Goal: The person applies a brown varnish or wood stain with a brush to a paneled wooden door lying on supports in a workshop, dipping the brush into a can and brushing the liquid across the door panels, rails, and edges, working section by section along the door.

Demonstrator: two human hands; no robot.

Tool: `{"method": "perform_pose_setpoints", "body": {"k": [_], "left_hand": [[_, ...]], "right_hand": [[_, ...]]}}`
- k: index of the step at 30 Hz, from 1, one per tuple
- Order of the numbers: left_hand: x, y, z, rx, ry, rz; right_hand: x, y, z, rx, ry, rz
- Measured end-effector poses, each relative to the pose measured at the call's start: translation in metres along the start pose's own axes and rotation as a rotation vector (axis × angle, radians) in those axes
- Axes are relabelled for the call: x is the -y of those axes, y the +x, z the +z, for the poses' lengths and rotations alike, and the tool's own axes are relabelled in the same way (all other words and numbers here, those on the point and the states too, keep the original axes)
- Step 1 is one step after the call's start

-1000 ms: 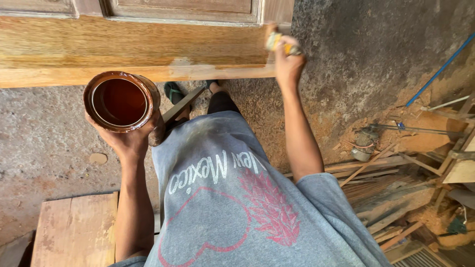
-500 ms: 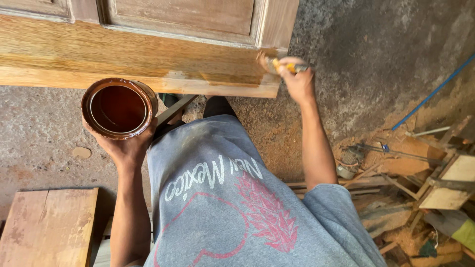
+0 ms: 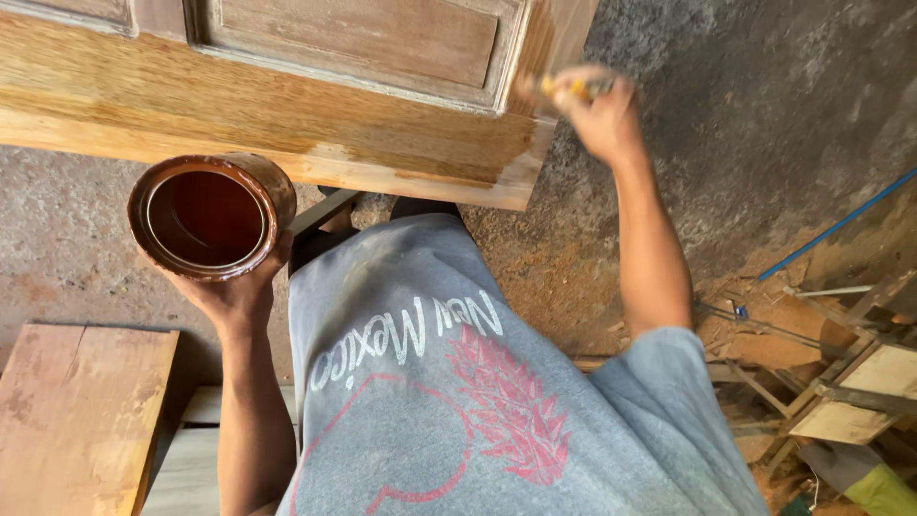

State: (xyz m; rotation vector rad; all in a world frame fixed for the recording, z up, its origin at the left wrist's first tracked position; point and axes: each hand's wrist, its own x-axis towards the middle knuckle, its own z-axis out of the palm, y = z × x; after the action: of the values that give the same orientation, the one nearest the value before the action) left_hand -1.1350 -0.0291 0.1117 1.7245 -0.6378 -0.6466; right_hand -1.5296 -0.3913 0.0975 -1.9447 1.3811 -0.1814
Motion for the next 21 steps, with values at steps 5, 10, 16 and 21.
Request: {"method": "perform_pose_setpoints", "body": {"k": [5, 10, 16, 21], "left_hand": [[-0.009, -0.009, 0.006, 0.026, 0.028, 0.021], [-0.021, -0.022, 0.012, -0.036, -0.010, 0.089], [-0.034, -0.018, 0.021, -0.109, 0.047, -0.004], [-0.040, -0.017, 0.030, -0.185, 0.120, -0.045]], "right_hand": [[-0.021, 0.063, -0.013, -0.162, 0.083, -0.031], [-0.018, 0.066, -0.024, -0.010, 0.000, -0.391], [-0.016, 0.105, -0.035, -0.125, -0.033, -0.080], [-0.035, 0.116, -0.044, 0.127, -0.153, -0.412]]}}
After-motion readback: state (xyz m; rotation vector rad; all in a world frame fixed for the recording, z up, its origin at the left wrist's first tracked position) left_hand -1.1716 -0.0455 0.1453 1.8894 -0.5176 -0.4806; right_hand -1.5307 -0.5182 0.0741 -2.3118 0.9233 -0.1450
